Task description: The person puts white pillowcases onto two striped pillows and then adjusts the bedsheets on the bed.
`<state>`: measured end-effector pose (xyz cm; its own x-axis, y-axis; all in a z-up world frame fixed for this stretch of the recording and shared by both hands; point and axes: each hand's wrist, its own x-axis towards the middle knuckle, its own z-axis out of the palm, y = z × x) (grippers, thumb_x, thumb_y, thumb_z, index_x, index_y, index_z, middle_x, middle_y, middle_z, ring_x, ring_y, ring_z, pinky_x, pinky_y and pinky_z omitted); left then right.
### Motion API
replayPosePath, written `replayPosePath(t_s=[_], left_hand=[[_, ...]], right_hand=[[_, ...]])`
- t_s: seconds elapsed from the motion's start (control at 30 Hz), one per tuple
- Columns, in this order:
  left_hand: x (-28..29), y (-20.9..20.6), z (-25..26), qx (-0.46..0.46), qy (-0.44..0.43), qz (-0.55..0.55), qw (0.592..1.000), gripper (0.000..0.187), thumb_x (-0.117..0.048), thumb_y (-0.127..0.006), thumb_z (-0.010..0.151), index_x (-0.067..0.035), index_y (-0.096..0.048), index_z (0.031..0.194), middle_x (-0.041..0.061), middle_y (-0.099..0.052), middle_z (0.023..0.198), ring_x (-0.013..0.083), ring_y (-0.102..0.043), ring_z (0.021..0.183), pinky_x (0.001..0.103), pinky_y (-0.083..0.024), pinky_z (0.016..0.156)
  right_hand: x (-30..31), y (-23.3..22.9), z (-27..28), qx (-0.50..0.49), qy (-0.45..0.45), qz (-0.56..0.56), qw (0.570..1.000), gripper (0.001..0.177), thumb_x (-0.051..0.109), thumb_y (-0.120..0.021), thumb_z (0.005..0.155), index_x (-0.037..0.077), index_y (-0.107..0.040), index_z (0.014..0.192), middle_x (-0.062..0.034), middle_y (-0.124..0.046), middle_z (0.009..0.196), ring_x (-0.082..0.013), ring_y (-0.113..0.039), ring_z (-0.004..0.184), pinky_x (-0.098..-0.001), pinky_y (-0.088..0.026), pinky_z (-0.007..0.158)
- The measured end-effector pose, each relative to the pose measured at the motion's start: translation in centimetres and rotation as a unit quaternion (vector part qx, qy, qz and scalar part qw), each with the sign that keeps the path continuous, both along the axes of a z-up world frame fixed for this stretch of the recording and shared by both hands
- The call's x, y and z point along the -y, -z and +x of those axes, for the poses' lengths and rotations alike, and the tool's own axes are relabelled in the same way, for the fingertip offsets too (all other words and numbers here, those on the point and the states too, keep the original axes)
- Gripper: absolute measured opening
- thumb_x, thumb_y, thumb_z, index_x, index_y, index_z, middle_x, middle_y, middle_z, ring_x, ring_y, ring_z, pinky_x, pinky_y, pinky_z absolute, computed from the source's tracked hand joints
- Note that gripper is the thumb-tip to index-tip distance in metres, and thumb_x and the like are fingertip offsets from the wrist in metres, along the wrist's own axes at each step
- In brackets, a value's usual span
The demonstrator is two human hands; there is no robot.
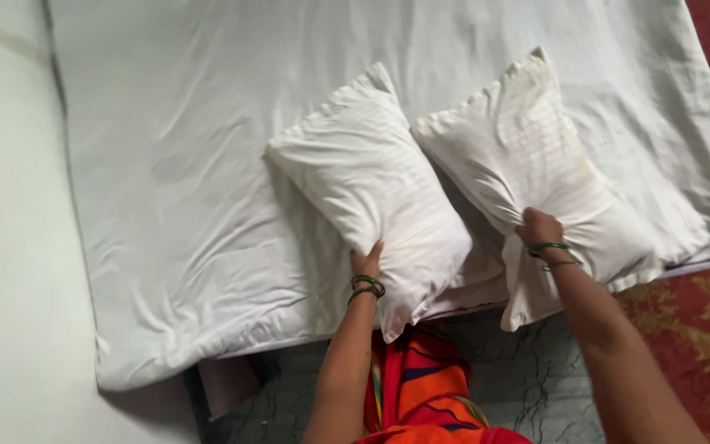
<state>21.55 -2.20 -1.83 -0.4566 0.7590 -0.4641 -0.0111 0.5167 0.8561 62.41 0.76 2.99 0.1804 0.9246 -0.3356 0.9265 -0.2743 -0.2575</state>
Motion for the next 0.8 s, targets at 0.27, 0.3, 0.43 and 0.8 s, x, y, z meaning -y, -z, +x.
replayPosePath(t_s=[0.27, 0.3, 0.43, 0.8], left_hand=[[3.0, -15.2, -7.0, 0.15, 0.119, 0.164, 0.968, 0.068, -0.02, -0.085, 0.081, 0.008, -0.057, 0.136, 0.016, -0.071, 0.123, 0.0239, -0.067, 0.107, 0.036, -0.053, 0.096], [4.5, -17.2, -8.4, 0.133, 0.133, 0.164, 0.968, 0.065, -0.019, -0.085, 0.082, 0.009, -0.058, 0.134, 0.017, -0.072, 0.12, 0.0244, -0.068, 0.105, 0.036, -0.055, 0.095], [12.0, -22.2, -13.8, 0.028, 0.194, 0.113, 0.974, 0.067, -0.019, -0.084, 0.081, 0.007, -0.055, 0.135, 0.017, -0.073, 0.119, 0.0248, -0.071, 0.105, 0.036, -0.055, 0.092], [28.0, -29.0, -30.6, -0.169, 0.288, -0.031, 0.942, 0.075, -0.036, -0.082, 0.082, 0.005, -0.054, 0.138, 0.027, -0.068, 0.08, 0.0344, -0.072, 0.071, 0.045, -0.055, 0.067]], right_hand=[[7.8, -8.6, -2.4, -0.523, 0.102, 0.111, 0.839, 0.036, 0.015, -0.067, 0.085, 0.004, -0.068, 0.119, -0.007, -0.075, 0.104, -0.0157, -0.069, 0.087, -0.0305, -0.055, 0.073], [9.5, -9.1, -4.1, -0.547, 0.124, 0.112, 0.82, 0.035, 0.012, -0.066, 0.086, 0.001, -0.067, 0.119, -0.008, -0.074, 0.102, -0.0158, -0.07, 0.083, -0.0302, -0.057, 0.071], [16.8, -10.0, -13.1, -0.545, 0.211, 0.071, 0.809, 0.027, 0.004, -0.063, 0.089, -0.005, -0.069, 0.114, -0.0108, -0.074, 0.094, -0.0159, -0.066, 0.073, -0.029, -0.049, 0.061], [19.7, -13.3, -33.5, -0.616, 0.157, 0.094, 0.766, 0.032, -0.003, -0.063, 0.082, -0.002, -0.068, 0.114, -0.0061, -0.074, 0.099, -0.0129, -0.067, 0.082, -0.0258, -0.054, 0.074]])
